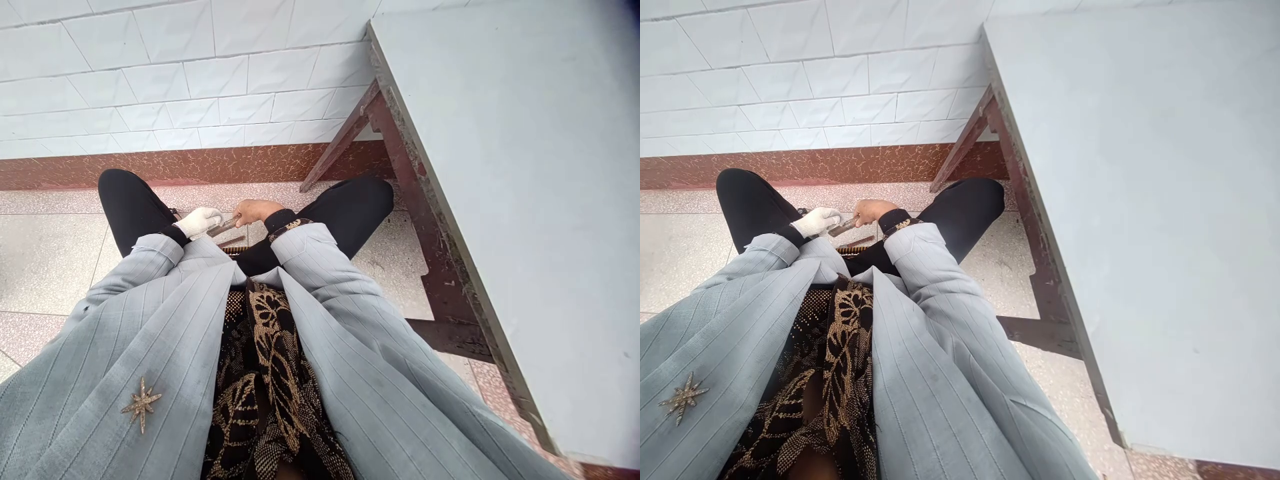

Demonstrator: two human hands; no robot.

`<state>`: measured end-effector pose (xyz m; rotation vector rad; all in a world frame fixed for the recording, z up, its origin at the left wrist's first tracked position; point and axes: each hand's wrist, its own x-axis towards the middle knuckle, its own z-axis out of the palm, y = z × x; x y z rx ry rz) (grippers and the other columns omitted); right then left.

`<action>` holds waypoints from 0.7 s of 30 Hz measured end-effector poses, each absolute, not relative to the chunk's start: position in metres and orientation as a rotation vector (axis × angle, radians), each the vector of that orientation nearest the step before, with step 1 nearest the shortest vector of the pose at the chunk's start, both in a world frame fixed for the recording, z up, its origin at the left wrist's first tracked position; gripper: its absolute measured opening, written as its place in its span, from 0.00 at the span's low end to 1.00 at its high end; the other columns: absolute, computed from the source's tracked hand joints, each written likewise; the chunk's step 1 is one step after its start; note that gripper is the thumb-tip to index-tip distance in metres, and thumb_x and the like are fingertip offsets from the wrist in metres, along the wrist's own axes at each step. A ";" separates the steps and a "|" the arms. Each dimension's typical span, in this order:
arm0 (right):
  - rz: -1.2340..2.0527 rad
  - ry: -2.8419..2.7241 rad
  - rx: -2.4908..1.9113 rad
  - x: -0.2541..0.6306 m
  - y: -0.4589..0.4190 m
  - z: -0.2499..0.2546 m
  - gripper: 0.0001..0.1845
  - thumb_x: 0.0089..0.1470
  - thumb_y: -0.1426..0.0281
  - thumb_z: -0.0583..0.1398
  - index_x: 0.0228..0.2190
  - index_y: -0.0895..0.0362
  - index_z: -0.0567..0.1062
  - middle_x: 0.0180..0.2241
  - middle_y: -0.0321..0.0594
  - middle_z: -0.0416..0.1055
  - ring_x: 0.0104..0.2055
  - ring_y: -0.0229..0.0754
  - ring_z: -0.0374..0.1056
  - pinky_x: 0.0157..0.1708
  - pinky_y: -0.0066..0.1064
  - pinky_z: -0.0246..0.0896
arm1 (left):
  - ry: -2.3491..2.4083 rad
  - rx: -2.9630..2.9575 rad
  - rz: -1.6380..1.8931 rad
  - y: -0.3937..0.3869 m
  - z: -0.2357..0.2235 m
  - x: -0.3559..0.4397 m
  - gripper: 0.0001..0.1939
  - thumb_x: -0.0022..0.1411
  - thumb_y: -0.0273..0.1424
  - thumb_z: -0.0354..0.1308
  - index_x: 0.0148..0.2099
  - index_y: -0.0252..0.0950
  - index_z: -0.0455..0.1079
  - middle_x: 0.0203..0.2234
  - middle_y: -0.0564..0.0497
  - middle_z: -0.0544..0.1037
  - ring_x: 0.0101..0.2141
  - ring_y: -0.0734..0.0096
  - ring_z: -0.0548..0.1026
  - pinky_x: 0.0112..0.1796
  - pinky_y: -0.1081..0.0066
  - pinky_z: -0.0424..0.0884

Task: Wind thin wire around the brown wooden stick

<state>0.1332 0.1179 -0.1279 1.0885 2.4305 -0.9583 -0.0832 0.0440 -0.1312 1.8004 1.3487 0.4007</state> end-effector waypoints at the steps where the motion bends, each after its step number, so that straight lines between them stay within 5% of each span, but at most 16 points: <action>1: -0.993 2.430 1.067 0.134 0.118 -0.128 0.16 0.55 0.69 0.68 0.46 0.56 0.86 0.29 0.38 0.78 0.30 0.38 0.69 0.33 0.30 0.57 | 1.362 1.806 0.406 0.044 -0.131 -0.084 0.09 0.64 0.28 0.56 0.38 0.32 0.77 0.22 0.55 0.71 0.26 0.75 0.67 0.32 0.74 0.62; 13: -1.582 2.594 0.794 0.150 0.127 -0.110 0.18 0.50 0.70 0.68 0.45 0.55 0.86 0.34 0.36 0.80 0.35 0.38 0.70 0.43 0.30 0.63 | 1.348 1.581 0.619 0.054 -0.135 -0.094 0.09 0.66 0.32 0.60 0.42 0.31 0.77 0.27 0.52 0.74 0.27 0.74 0.69 0.33 0.72 0.66; 18: -1.989 2.649 1.258 0.143 0.119 -0.098 0.18 0.59 0.72 0.62 0.50 0.60 0.82 0.32 0.38 0.77 0.31 0.35 0.67 0.38 0.28 0.65 | 1.248 1.437 0.637 0.049 -0.137 -0.092 0.10 0.69 0.36 0.59 0.40 0.34 0.74 0.22 0.55 0.68 0.23 0.77 0.64 0.27 0.75 0.61; 21: -1.725 2.641 1.617 0.142 0.119 -0.101 0.17 0.60 0.71 0.63 0.49 0.61 0.82 0.31 0.39 0.75 0.30 0.36 0.66 0.35 0.28 0.62 | 1.197 1.451 0.496 0.045 -0.135 -0.088 0.10 0.69 0.37 0.60 0.38 0.34 0.74 0.20 0.56 0.66 0.21 0.78 0.62 0.25 0.75 0.58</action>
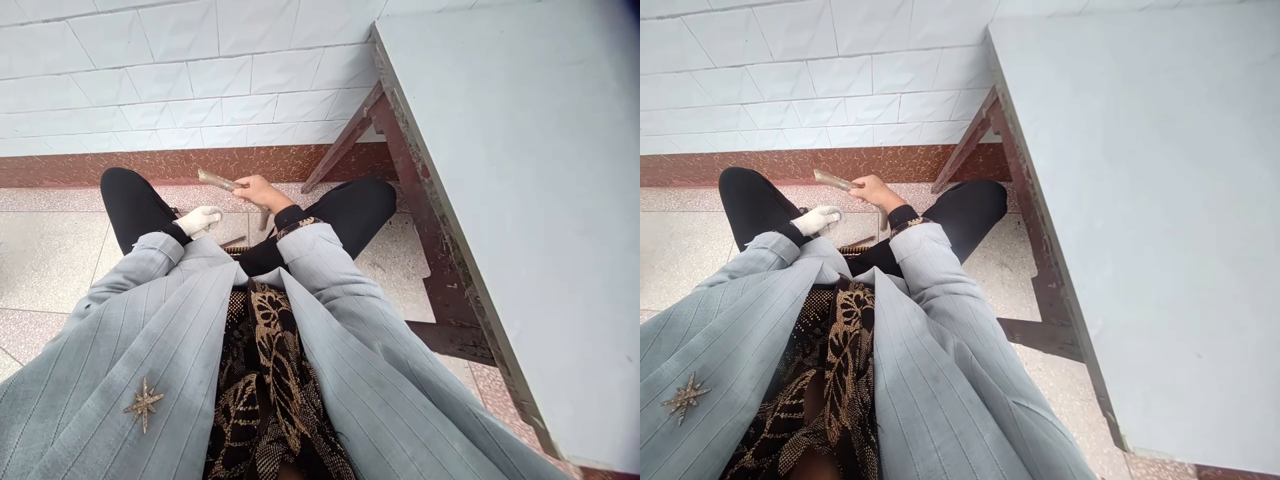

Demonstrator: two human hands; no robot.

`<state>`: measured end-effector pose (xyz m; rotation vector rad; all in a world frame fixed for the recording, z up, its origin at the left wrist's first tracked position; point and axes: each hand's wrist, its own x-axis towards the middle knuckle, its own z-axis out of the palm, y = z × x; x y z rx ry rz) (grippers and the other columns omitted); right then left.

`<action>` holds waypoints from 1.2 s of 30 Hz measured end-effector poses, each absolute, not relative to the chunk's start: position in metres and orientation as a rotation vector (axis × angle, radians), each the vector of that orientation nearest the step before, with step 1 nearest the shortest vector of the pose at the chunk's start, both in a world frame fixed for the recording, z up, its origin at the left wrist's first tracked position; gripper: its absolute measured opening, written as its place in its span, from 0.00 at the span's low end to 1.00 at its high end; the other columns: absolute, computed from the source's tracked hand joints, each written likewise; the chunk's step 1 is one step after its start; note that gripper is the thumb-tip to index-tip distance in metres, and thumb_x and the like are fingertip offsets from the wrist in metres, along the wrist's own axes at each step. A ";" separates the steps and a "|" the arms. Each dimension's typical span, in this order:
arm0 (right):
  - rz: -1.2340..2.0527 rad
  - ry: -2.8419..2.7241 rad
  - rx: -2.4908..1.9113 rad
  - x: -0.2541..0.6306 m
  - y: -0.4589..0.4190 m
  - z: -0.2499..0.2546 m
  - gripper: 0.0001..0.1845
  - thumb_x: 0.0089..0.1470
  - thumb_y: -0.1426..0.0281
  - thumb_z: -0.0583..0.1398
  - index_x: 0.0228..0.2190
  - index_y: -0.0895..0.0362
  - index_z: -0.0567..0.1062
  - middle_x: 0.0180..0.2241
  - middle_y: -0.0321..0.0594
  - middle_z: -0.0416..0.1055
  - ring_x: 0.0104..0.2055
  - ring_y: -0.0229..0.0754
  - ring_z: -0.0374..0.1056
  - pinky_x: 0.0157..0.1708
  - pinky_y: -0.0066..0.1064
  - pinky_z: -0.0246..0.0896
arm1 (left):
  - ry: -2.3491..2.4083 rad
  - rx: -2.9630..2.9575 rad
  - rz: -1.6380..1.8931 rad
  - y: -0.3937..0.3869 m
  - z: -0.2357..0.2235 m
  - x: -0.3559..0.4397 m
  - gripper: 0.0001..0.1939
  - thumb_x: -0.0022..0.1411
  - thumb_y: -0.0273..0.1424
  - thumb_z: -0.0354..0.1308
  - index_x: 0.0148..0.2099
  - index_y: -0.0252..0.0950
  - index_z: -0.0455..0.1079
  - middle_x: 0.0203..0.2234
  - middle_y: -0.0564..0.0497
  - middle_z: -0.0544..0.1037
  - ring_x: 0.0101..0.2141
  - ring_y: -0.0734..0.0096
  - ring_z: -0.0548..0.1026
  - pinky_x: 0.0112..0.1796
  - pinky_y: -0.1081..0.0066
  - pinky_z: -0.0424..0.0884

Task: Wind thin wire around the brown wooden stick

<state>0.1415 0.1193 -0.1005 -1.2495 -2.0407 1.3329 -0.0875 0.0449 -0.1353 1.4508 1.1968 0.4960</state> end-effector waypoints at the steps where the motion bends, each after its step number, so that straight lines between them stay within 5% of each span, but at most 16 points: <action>1: 1.225 -2.124 -1.342 0.142 0.120 -0.102 0.15 0.59 0.71 0.64 0.47 0.61 0.83 0.31 0.39 0.75 0.31 0.37 0.66 0.35 0.29 0.61 | 1.203 1.462 0.460 0.044 -0.135 -0.086 0.10 0.69 0.36 0.60 0.39 0.34 0.74 0.19 0.56 0.66 0.20 0.78 0.62 0.24 0.75 0.57; 5: 0.880 -2.493 -1.543 0.141 0.121 -0.106 0.13 0.60 0.66 0.65 0.42 0.61 0.85 0.37 0.44 0.78 0.37 0.41 0.68 0.34 0.31 0.55 | 1.242 1.516 0.373 0.041 -0.132 -0.082 0.10 0.69 0.36 0.61 0.38 0.34 0.74 0.18 0.57 0.66 0.18 0.79 0.60 0.23 0.75 0.57; 12: 0.833 -2.879 -1.659 0.135 0.114 -0.104 0.21 0.62 0.65 0.65 0.54 0.60 0.83 0.50 0.52 0.80 0.47 0.47 0.74 0.38 0.32 0.58 | 1.292 1.586 0.308 0.036 -0.123 -0.076 0.07 0.67 0.31 0.58 0.37 0.33 0.74 0.18 0.56 0.66 0.20 0.79 0.62 0.25 0.75 0.59; 21: 1.187 -3.017 -1.382 0.141 0.116 -0.112 0.19 0.60 0.71 0.65 0.52 0.59 0.84 0.35 0.43 0.80 0.33 0.38 0.70 0.35 0.29 0.57 | 1.395 1.881 0.361 0.046 -0.130 -0.084 0.08 0.65 0.28 0.55 0.38 0.32 0.75 0.25 0.53 0.73 0.29 0.74 0.67 0.37 0.72 0.63; 36: 1.509 -2.896 -1.006 0.147 0.125 -0.115 0.22 0.55 0.70 0.66 0.51 0.57 0.85 0.32 0.38 0.80 0.33 0.37 0.68 0.38 0.29 0.59 | 1.438 1.916 0.485 0.053 -0.138 -0.091 0.12 0.67 0.32 0.53 0.44 0.32 0.76 0.32 0.51 0.77 0.33 0.71 0.71 0.41 0.68 0.67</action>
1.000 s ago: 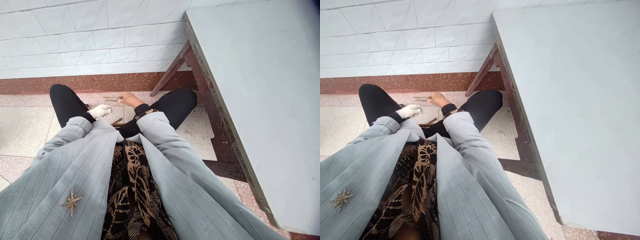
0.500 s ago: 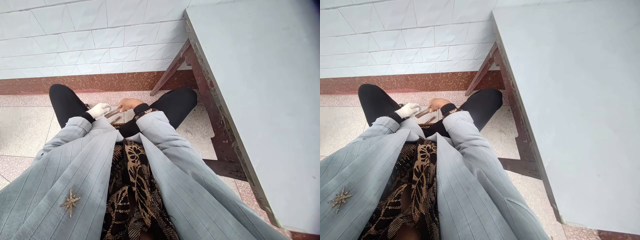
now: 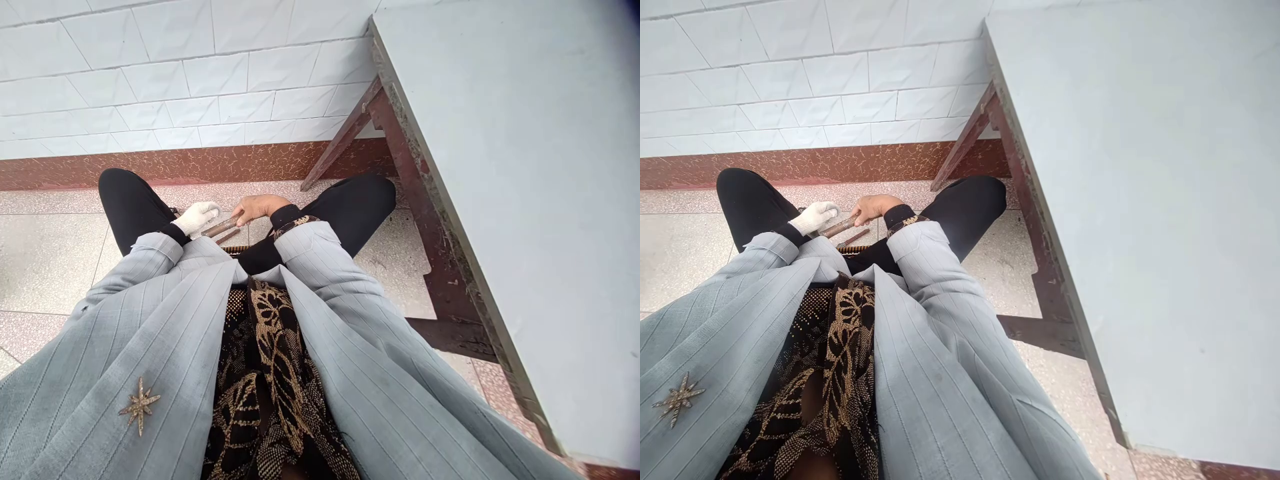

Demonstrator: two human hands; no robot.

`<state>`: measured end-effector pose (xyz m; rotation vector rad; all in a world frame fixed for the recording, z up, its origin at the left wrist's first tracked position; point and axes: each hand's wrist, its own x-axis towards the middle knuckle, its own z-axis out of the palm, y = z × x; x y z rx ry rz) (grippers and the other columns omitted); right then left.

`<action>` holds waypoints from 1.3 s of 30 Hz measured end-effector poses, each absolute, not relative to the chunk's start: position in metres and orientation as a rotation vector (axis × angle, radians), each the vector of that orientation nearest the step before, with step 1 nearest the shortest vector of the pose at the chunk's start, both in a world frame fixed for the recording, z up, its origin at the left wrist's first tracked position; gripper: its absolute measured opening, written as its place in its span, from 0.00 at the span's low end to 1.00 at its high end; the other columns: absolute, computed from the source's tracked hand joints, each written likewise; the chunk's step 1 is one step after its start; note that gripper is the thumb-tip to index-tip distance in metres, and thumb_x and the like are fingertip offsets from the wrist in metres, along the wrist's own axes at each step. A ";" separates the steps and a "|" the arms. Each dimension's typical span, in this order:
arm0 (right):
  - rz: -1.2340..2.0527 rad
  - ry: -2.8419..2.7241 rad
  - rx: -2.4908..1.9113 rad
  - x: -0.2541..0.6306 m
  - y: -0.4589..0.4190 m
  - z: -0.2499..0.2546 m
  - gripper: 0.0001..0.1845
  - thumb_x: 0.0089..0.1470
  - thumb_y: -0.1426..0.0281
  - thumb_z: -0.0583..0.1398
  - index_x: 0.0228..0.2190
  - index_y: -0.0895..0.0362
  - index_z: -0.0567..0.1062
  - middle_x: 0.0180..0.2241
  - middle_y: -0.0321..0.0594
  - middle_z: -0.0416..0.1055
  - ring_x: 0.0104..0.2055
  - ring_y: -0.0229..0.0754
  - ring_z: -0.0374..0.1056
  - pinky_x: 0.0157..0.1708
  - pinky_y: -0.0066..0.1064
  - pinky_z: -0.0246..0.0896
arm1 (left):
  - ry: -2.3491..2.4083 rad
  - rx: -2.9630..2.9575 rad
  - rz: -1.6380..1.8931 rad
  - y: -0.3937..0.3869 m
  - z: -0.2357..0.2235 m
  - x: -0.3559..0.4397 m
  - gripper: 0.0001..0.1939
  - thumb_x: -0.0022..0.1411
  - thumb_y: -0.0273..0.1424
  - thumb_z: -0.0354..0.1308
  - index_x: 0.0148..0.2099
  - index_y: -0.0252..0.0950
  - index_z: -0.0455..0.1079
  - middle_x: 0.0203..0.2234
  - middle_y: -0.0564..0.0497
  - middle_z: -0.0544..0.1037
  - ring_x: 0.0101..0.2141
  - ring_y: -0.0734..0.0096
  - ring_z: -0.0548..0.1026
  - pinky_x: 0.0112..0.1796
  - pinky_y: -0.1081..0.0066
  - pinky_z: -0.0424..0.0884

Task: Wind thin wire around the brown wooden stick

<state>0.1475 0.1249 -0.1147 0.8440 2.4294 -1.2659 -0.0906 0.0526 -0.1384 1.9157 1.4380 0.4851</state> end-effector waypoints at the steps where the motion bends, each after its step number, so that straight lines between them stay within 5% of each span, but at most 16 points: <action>1: -1.318 2.446 0.823 0.148 0.125 -0.113 0.21 0.54 0.70 0.66 0.50 0.57 0.86 0.33 0.38 0.80 0.33 0.37 0.68 0.39 0.29 0.59 | 1.428 1.895 0.491 0.054 -0.140 -0.092 0.12 0.67 0.32 0.54 0.44 0.32 0.77 0.31 0.51 0.77 0.33 0.71 0.71 0.40 0.68 0.67; 10: -1.896 2.674 1.295 0.147 0.122 -0.103 0.18 0.57 0.70 0.64 0.49 0.58 0.83 0.32 0.37 0.77 0.30 0.34 0.66 0.37 0.29 0.63 | 1.178 1.447 0.537 0.045 -0.138 -0.090 0.13 0.70 0.39 0.59 0.40 0.34 0.73 0.21 0.55 0.66 0.22 0.78 0.61 0.26 0.74 0.59; 16: -0.852 2.647 1.656 0.143 0.125 -0.110 0.13 0.59 0.68 0.67 0.44 0.60 0.85 0.39 0.43 0.79 0.40 0.41 0.69 0.36 0.31 0.56 | 1.210 1.398 0.417 0.040 -0.134 -0.083 0.11 0.70 0.37 0.60 0.38 0.34 0.72 0.18 0.58 0.64 0.19 0.79 0.59 0.24 0.75 0.56; 24: -0.722 2.431 1.366 0.142 0.122 -0.108 0.23 0.61 0.66 0.66 0.56 0.60 0.82 0.55 0.55 0.78 0.53 0.52 0.73 0.41 0.34 0.58 | 1.266 1.588 0.387 0.043 -0.135 -0.084 0.09 0.67 0.33 0.58 0.37 0.34 0.75 0.19 0.55 0.67 0.21 0.76 0.63 0.27 0.72 0.60; 31: -0.906 2.357 1.188 0.140 0.117 -0.115 0.19 0.59 0.68 0.67 0.52 0.58 0.85 0.37 0.45 0.81 0.36 0.41 0.73 0.37 0.32 0.58 | 1.348 1.814 0.403 0.048 -0.137 -0.088 0.11 0.66 0.32 0.54 0.39 0.32 0.77 0.25 0.52 0.74 0.27 0.74 0.67 0.33 0.71 0.64; 39: -1.079 2.454 0.919 0.144 0.123 -0.119 0.21 0.57 0.70 0.66 0.52 0.58 0.85 0.33 0.41 0.80 0.33 0.38 0.68 0.36 0.29 0.57 | 1.460 1.839 0.445 0.049 -0.132 -0.090 0.11 0.65 0.32 0.54 0.41 0.32 0.76 0.25 0.53 0.72 0.29 0.73 0.67 0.36 0.71 0.65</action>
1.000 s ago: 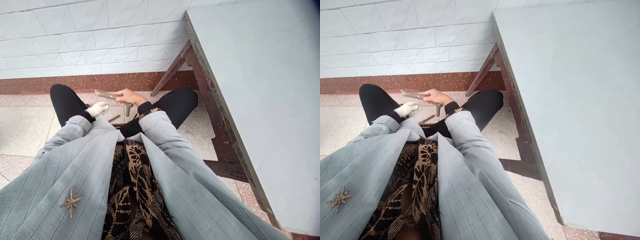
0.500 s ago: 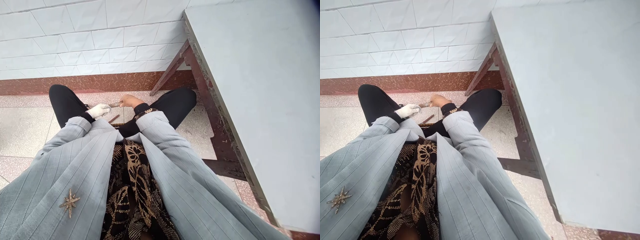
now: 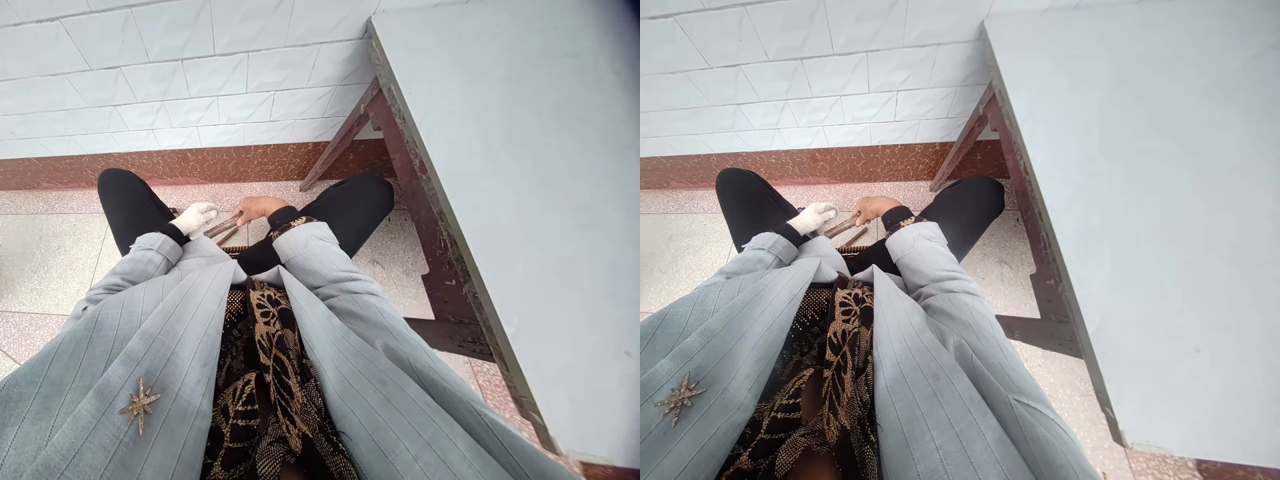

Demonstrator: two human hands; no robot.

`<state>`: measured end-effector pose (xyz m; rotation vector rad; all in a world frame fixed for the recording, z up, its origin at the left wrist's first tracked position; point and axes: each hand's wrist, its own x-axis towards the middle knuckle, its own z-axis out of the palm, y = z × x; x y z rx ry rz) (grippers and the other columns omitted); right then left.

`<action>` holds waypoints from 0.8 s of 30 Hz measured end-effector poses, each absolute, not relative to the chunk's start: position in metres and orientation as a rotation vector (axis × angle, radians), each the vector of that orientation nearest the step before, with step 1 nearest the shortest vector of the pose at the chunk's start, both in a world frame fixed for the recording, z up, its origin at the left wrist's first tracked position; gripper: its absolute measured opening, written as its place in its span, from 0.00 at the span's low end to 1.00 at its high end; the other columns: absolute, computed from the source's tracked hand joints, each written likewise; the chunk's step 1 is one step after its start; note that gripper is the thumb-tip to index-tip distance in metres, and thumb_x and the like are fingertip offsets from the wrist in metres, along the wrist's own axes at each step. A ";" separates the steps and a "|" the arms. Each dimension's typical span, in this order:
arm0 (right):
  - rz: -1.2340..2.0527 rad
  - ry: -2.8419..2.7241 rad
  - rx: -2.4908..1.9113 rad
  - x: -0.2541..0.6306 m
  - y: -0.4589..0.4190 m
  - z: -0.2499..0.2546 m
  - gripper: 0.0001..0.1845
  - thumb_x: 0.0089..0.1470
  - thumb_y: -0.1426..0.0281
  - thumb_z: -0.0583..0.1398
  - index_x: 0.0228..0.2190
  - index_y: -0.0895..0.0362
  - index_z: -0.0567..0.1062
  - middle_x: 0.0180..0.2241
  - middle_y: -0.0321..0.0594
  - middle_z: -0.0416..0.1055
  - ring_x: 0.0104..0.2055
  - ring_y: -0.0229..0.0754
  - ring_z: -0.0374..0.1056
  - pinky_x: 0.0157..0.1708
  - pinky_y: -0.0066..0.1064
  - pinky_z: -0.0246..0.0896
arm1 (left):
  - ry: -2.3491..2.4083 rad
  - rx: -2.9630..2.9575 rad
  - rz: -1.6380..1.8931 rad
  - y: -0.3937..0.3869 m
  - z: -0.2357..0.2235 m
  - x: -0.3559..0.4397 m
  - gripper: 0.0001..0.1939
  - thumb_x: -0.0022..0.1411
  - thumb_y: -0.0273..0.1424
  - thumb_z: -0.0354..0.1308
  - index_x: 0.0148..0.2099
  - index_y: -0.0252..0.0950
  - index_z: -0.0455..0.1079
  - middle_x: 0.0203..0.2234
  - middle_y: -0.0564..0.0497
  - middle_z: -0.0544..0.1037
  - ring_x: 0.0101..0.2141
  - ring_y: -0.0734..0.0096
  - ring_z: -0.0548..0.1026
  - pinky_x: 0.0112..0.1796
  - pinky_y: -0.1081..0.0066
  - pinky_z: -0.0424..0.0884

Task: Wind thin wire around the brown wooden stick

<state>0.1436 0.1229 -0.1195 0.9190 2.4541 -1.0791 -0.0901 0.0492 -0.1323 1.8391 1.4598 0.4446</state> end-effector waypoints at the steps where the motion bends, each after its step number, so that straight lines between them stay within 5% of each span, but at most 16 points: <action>1: -1.103 2.475 0.891 0.145 0.125 -0.119 0.21 0.56 0.70 0.66 0.52 0.58 0.85 0.34 0.40 0.80 0.33 0.38 0.68 0.36 0.29 0.57 | 1.470 1.825 0.467 0.049 -0.133 -0.091 0.12 0.65 0.33 0.55 0.42 0.31 0.76 0.26 0.53 0.73 0.29 0.73 0.67 0.37 0.71 0.66; 13: -1.640 2.489 0.817 0.152 0.124 -0.104 0.25 0.54 0.69 0.66 0.54 0.59 0.83 0.33 0.38 0.79 0.33 0.37 0.67 0.40 0.29 0.61 | 1.291 1.421 0.583 0.056 -0.146 -0.103 0.17 0.66 0.43 0.63 0.43 0.32 0.75 0.28 0.49 0.75 0.27 0.74 0.69 0.32 0.71 0.66; 18: -1.843 2.567 1.167 0.147 0.121 -0.103 0.21 0.59 0.71 0.64 0.54 0.59 0.82 0.35 0.41 0.79 0.32 0.36 0.68 0.39 0.28 0.65 | 1.168 1.376 0.519 0.048 -0.146 -0.097 0.15 0.69 0.43 0.61 0.41 0.35 0.74 0.21 0.53 0.70 0.21 0.77 0.64 0.26 0.72 0.63; 24: -1.544 2.441 1.693 0.146 0.123 -0.101 0.21 0.63 0.74 0.60 0.56 0.63 0.80 0.38 0.44 0.79 0.34 0.38 0.68 0.37 0.28 0.62 | 1.230 1.460 0.408 0.042 -0.136 -0.086 0.10 0.70 0.36 0.56 0.39 0.35 0.71 0.18 0.55 0.67 0.19 0.77 0.61 0.24 0.73 0.60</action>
